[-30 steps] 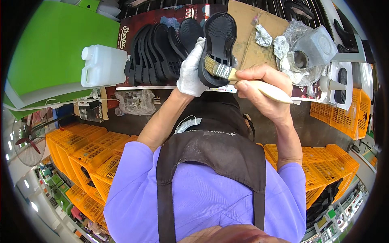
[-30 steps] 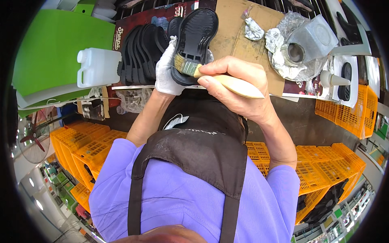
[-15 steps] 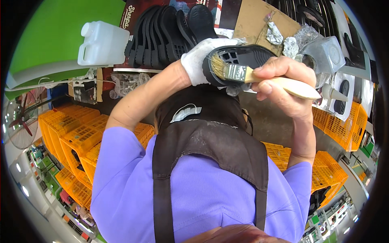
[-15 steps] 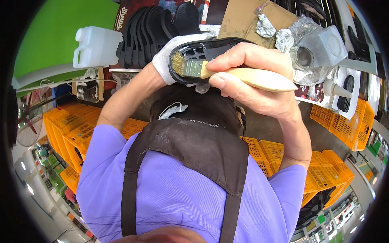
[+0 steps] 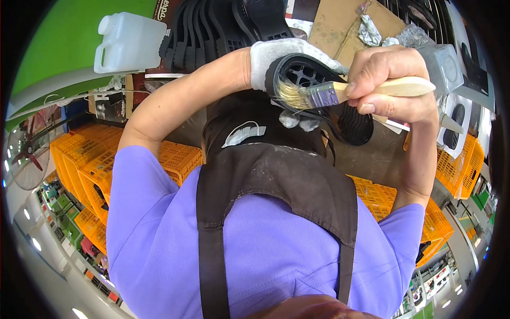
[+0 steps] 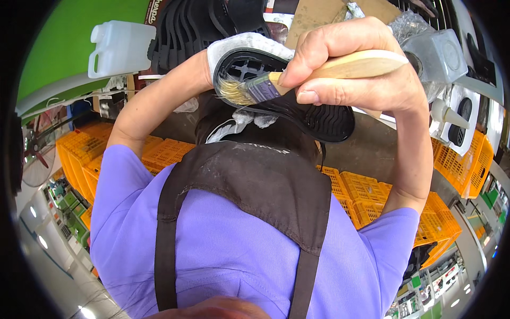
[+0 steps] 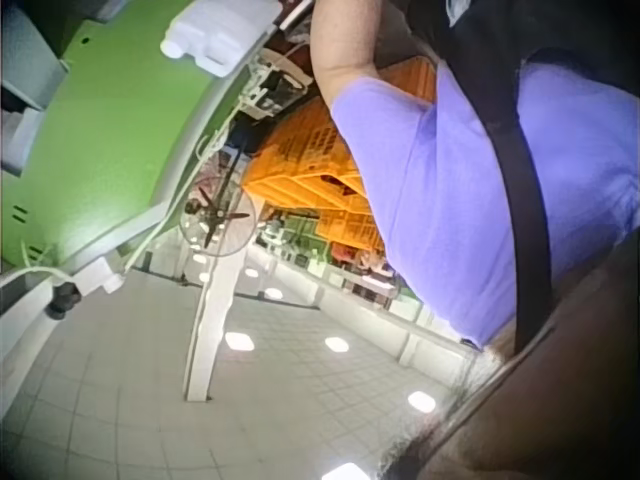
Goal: The person repeatedly applies a liquid adhesive to the bottom of black shoe soles using a brush. They dip the brush into a container, spread the substance across the sole's surface and grooves, and then place the treated sole back onto a stack. This process is repeated for multiple soles throughout the clip.
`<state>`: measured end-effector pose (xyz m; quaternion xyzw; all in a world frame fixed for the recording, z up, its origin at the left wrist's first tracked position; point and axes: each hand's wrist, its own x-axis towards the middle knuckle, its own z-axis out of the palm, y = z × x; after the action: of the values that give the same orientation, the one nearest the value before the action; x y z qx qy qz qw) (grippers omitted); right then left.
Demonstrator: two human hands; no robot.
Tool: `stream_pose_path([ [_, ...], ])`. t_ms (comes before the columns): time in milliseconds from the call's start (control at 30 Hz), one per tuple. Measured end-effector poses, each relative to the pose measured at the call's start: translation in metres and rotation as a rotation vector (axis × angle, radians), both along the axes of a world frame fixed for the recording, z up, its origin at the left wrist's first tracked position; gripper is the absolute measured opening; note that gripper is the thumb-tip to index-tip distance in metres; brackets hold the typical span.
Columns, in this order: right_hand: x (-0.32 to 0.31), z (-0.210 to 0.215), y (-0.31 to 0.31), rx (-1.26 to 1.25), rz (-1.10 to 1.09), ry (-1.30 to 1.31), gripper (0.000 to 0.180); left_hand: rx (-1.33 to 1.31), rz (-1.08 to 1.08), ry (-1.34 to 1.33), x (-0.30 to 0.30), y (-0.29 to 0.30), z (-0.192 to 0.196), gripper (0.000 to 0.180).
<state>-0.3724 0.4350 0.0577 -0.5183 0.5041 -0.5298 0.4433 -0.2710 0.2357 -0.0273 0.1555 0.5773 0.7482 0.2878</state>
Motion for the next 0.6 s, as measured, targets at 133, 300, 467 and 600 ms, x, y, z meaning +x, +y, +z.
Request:
stream_pose_path([
  [133, -0.01, -0.002, 0.002, -0.004, 0.079, 0.082, 0.012, 0.152, -0.058, -0.162, -0.002, -0.002, -0.004, 0.033],
  [300, -0.015, -0.004, 0.028, 0.098, 0.038, 0.169, 0.013, 0.257, 0.123, -0.42, -0.001, -0.004, -0.005, 0.033],
  [467, -0.024, 0.005, 0.065, 0.084, -0.194, 0.33, 0.011, 0.649, -0.006, -0.852, -0.001, -0.011, -0.001, 0.059],
  [600, -0.003, 0.001, 0.074, -0.16, -0.444, 0.421, 0.015, 0.767, 0.325, -0.704, 0.013, 0.005, 0.0, 0.059],
])
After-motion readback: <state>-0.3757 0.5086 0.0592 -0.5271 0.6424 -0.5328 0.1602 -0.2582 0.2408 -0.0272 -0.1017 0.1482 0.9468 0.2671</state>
